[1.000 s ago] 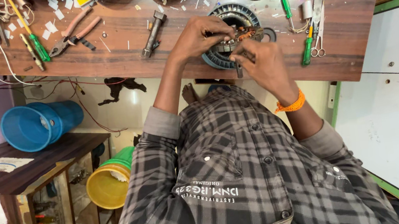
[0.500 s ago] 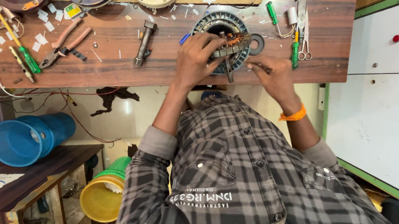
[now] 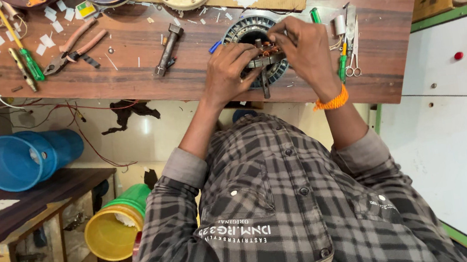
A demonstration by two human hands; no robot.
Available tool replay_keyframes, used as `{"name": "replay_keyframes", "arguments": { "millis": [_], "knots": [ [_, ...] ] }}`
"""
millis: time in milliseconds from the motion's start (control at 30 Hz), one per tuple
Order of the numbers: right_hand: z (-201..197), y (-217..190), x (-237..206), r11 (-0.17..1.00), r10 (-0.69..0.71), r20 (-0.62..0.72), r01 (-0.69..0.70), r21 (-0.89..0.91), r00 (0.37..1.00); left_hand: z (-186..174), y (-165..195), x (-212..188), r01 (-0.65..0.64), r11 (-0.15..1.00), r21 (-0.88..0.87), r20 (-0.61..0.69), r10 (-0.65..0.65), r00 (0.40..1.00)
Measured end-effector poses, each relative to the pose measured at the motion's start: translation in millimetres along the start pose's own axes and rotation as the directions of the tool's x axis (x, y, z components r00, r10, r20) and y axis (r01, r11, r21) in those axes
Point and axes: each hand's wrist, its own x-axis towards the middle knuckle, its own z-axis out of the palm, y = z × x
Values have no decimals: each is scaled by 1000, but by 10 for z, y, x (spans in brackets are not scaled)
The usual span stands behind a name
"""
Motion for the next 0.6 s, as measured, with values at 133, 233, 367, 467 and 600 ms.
{"name": "replay_keyframes", "arguments": {
  "millis": [133, 233, 367, 467, 600],
  "knots": [
    [61, 130, 201, 995, -7, 22, 9, -98, 1000, -57, 119, 91, 182, 975, -129, 7, -183, 983],
    [99, 162, 270, 990, 39, 41, -33, -138, 998, 29, 97, 284, 594, 801, -79, 178, -575, 799],
    [97, 93, 258, 991, 55, 43, -49, -123, 998, 120, -99, 436, 663, 724, -193, 329, -588, 739],
    [67, -39, 161, 979, 176, 87, -165, -120, 981, 122, -270, 423, 550, 761, -344, 375, -426, 823],
    [-13, -239, -108, 986, 159, 140, -163, 23, 977, -11, -448, 275, 408, 764, -500, 373, -235, 898]
  ]
}}
